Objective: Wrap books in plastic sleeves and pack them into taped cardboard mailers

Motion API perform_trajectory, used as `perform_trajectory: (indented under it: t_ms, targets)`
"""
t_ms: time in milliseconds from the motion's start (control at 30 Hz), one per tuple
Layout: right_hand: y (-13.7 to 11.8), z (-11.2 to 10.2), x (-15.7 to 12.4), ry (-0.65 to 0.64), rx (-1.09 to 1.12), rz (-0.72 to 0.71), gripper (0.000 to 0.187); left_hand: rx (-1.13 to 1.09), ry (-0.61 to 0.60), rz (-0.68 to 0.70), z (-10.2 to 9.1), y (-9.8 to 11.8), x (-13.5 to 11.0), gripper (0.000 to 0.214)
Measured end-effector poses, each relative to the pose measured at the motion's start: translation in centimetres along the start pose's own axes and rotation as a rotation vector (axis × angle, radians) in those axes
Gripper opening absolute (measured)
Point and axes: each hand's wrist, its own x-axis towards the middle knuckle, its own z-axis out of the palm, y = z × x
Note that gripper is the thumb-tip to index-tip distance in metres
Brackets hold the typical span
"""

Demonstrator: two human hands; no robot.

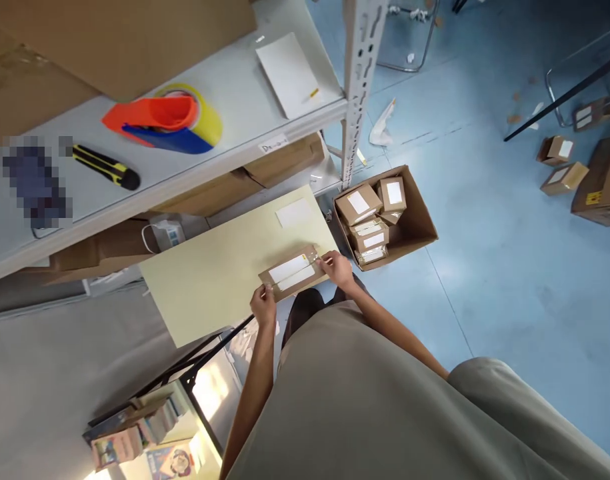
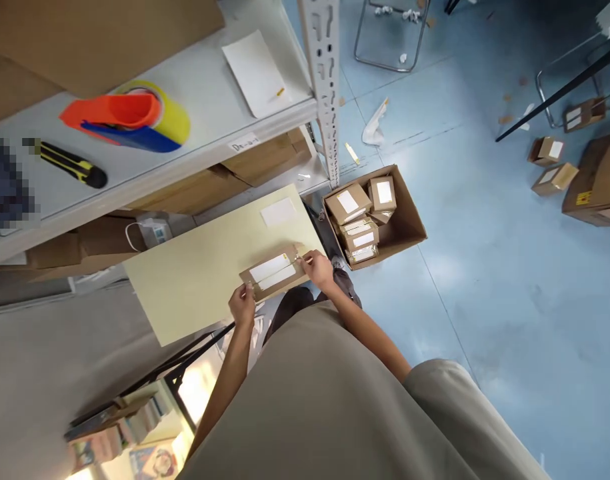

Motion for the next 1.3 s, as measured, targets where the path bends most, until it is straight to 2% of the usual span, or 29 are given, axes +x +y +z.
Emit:
perform_trajectory:
  t_ms: [100,200,267,333,367,433,500,600,700,867,1000,1133,1200,1300]
  targets:
    - [4.7,-5.3,-0.7,0.158,0.059,0.053,0.025,-0.004,-0.117,0.094,4.4,5.9,-1.8,0.029]
    - [10.5,-10.8,-1.3,0.328,0.125,0.13,0.041,-0.028,-0.243,0.228,10.0,12.7,-4.5,0.023]
    - [14.7,-14.6,-1.9,0.461,0.152,0.163,0.052,-0.062,-0.384,0.362,14.1,17.2,-7.3,0.022]
    - [18.6,-18.0,-2.7,0.674,0.123,0.245,0.06,-0.113,-0.614,0.495,17.5,21.0,-10.8,0.022]
    - [20.3,-19.4,-3.2,0.79,0.11,0.298,0.064,-0.136,-0.725,0.57,18.7,22.5,-12.7,0.023]
    - [23.0,-21.4,-4.3,0.933,0.115,0.372,0.068,-0.163,-0.819,0.712,20.0,24.5,-16.1,0.024]
    - [24.5,-22.4,-5.0,0.97,0.145,0.406,0.067,-0.181,-0.875,0.788,20.0,25.3,-18.4,0.024]
    - [24.7,-22.3,-5.0,0.947,0.17,0.4,0.06,-0.228,-0.908,0.785,18.5,25.0,-19.2,0.025]
    - [23.3,-21.3,-3.4,0.882,0.171,0.351,0.056,-0.281,-0.858,0.713,17.0,23.9,-17.7,0.024]
    - [19.2,-19.1,0.6,0.71,0.19,0.209,0.055,-0.368,-0.701,0.576,14.6,21.3,-14.0,0.025]
    - [15.0,-16.8,3.4,0.592,0.189,0.089,0.058,-0.47,-0.573,0.493,11.4,18.8,-11.2,0.026]
    - [9.6,-12.9,5.4,0.419,0.159,-0.083,0.053,-0.595,-0.395,0.402,7.4,14.8,-8.8,0.028]
    - [6.5,-10.0,5.9,0.322,0.136,-0.181,0.053,-0.646,-0.292,0.354,5.2,12.0,-7.7,0.035]
    - [1.4,-4.6,5.5,0.181,0.078,-0.321,0.058,-0.723,-0.09,0.28,1.5,6.9,-6.6,0.048]
